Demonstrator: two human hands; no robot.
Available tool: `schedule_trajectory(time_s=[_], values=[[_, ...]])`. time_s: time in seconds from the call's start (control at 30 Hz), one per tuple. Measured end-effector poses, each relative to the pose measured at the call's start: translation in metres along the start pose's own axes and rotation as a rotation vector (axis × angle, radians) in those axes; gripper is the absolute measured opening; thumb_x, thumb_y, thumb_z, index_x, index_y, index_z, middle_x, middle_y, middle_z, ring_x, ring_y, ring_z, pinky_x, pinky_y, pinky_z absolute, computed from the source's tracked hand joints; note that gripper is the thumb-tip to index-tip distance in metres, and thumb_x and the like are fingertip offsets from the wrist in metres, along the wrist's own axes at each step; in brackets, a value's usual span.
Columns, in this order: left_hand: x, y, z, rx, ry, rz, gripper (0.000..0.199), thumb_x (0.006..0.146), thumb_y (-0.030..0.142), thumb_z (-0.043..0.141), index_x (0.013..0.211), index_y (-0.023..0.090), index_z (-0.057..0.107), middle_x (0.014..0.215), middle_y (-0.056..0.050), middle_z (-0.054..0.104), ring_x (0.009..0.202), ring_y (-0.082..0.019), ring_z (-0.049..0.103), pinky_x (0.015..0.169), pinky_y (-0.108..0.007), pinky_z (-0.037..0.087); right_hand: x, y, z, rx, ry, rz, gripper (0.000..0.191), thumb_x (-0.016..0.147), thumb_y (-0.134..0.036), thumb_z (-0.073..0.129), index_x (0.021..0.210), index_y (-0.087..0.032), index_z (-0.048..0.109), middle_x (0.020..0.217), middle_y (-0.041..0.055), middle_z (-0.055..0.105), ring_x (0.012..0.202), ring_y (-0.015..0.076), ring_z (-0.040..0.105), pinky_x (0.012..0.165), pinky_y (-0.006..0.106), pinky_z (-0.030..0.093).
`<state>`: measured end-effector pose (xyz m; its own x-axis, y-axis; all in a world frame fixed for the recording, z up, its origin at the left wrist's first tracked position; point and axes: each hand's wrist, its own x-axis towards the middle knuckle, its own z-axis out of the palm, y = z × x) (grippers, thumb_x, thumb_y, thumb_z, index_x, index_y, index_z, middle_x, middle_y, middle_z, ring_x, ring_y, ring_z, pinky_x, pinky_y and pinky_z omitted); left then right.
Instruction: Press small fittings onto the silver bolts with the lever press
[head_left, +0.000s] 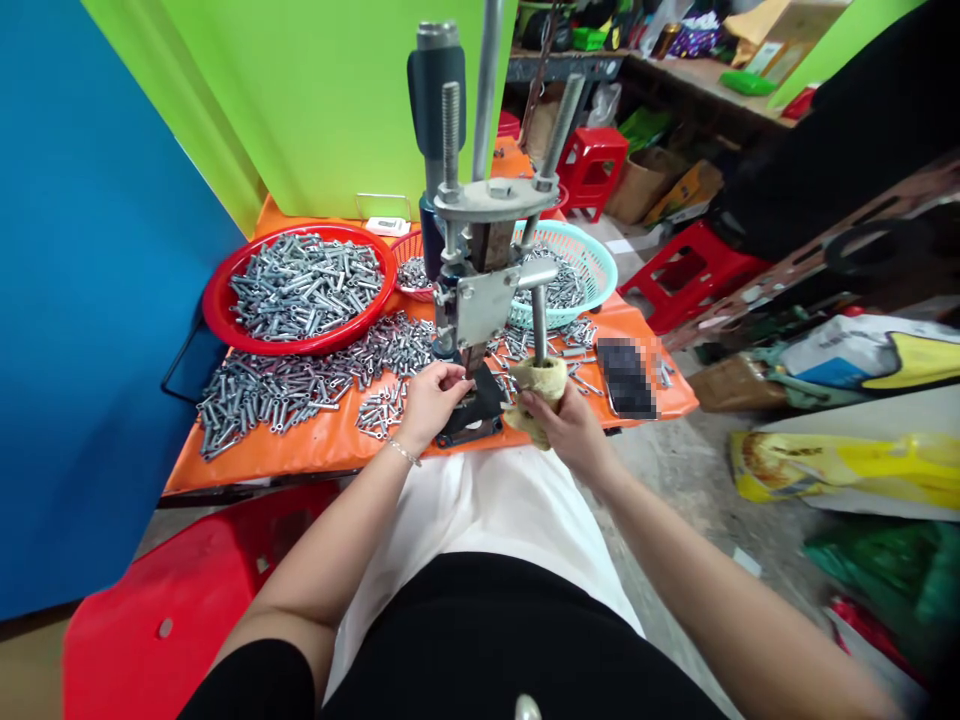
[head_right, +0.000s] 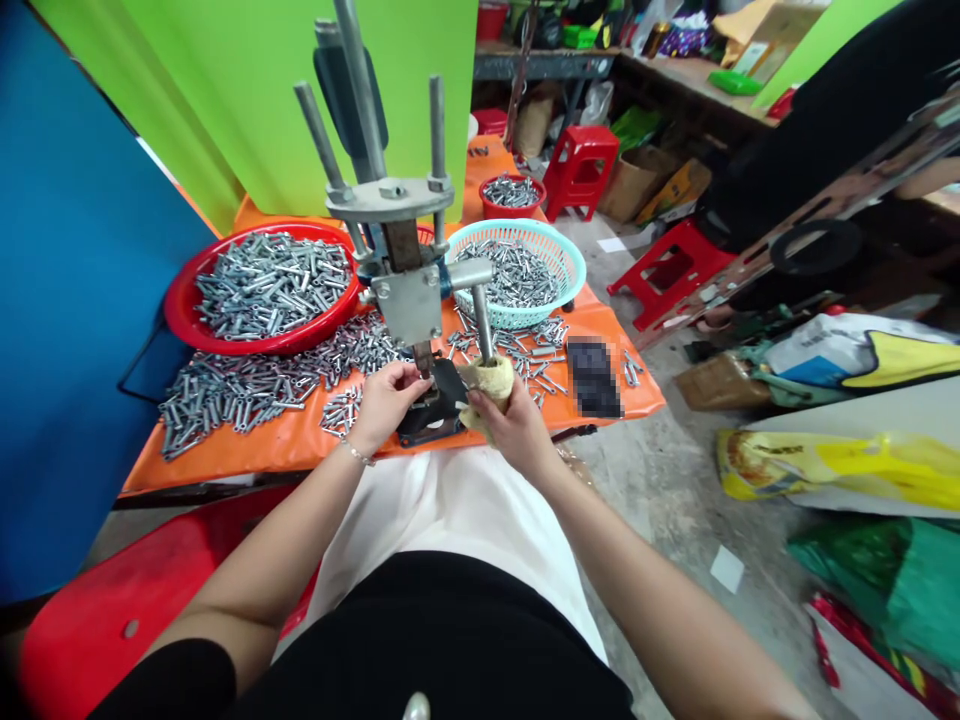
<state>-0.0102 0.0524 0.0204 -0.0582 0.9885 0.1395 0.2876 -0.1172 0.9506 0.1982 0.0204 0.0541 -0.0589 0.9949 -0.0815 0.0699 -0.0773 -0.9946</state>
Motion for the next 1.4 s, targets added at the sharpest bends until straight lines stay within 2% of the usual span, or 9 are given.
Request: schedule_trajectory(time_s=[0.33,0.47,0.57,0.73,0.87,0.97,1.13,1.27,1.4], values=[[-0.001,-0.005,0.0,0.022,-0.006,0.031,0.003,0.08,0.022,0.073,0.08,0.019,0.071,0.078,0.0,0.064,0.069,-0.014,0.057,0.069,-0.027,0.048,0.063,0.056,0.023,-0.074,-0.004,-0.305,0.056,0.089,-0.057,0.066,0.131,-0.024,0.049,0.128,0.0113,0.064,0.116,0.0207,0.062,0.107,0.039,0.049],[-0.001,-0.009,0.0,0.013,-0.012,0.038,0.006,0.079,0.023,0.074,0.082,0.019,0.072,0.078,0.0,0.066,0.071,-0.014,0.058,0.07,-0.027,0.049,0.079,0.064,0.032,-0.115,0.109,-0.386,0.056,0.089,-0.055,0.064,0.129,-0.021,0.047,0.129,0.0134,0.062,0.118,0.0219,0.06,0.112,0.039,0.045],[0.0,-0.011,0.001,0.005,-0.01,0.036,0.006,0.078,0.024,0.074,0.081,0.019,0.072,0.076,0.0,0.065,0.07,-0.014,0.059,0.07,-0.027,0.049,0.082,0.063,0.037,-0.121,0.13,-0.362,0.057,0.087,-0.055,0.064,0.127,-0.019,0.048,0.13,0.0153,0.061,0.121,0.023,0.059,0.114,0.039,0.043],[-0.001,-0.007,0.0,0.006,-0.003,0.034,0.004,0.077,0.019,0.074,0.078,0.018,0.07,0.076,0.001,0.065,0.069,-0.013,0.058,0.068,-0.026,0.047,0.058,0.05,0.032,-0.07,0.096,-0.286,0.059,0.086,-0.054,0.067,0.128,-0.017,0.05,0.121,0.0135,0.065,0.106,0.0205,0.063,0.099,0.037,0.052],[-0.009,-0.003,0.0,0.034,-0.024,0.001,0.008,0.079,0.022,0.075,0.078,0.019,0.068,0.07,0.003,0.061,0.065,-0.013,0.054,0.063,-0.026,0.043,0.006,0.023,0.007,-0.024,0.055,-0.103,0.058,0.083,-0.052,0.074,0.129,-0.02,0.055,0.112,0.0084,0.069,0.092,0.0179,0.064,0.079,0.029,0.055],[-0.016,-0.002,0.004,0.055,-0.021,0.04,0.009,0.08,0.023,0.076,0.079,0.02,0.067,0.069,0.003,0.06,0.064,-0.013,0.053,0.064,-0.026,0.043,-0.029,-0.008,-0.013,-0.086,0.024,-0.035,0.053,0.083,-0.051,0.075,0.125,-0.021,0.061,0.104,0.006,0.07,0.084,0.0171,0.063,0.071,0.027,0.053],[-0.017,-0.013,0.012,0.139,0.026,0.22,0.01,0.084,0.018,0.075,0.079,0.02,0.067,0.08,-0.001,0.061,0.079,-0.017,0.058,0.075,-0.03,0.048,-0.048,-0.049,-0.026,-0.182,-0.018,-0.007,0.05,0.084,-0.053,0.074,0.119,-0.019,0.063,0.099,0.0067,0.07,0.08,0.0179,0.063,0.069,0.028,0.053],[-0.011,-0.027,0.01,0.269,0.056,0.425,0.008,0.087,0.02,0.075,0.089,0.02,0.067,0.089,-0.003,0.06,0.089,-0.019,0.058,0.083,-0.034,0.05,-0.043,-0.058,-0.028,-0.292,-0.057,-0.04,0.049,0.084,-0.053,0.072,0.117,-0.017,0.062,0.099,0.0078,0.07,0.081,0.0187,0.063,0.072,0.03,0.053],[-0.003,-0.036,-0.001,0.428,-0.034,0.629,0.007,0.092,0.025,0.071,0.096,0.02,0.067,0.095,-0.006,0.061,0.094,-0.021,0.057,0.086,-0.037,0.051,-0.04,-0.058,-0.03,-0.352,-0.068,-0.053,0.051,0.084,-0.053,0.07,0.117,-0.016,0.061,0.101,0.0095,0.071,0.083,0.0198,0.065,0.074,0.032,0.054]])
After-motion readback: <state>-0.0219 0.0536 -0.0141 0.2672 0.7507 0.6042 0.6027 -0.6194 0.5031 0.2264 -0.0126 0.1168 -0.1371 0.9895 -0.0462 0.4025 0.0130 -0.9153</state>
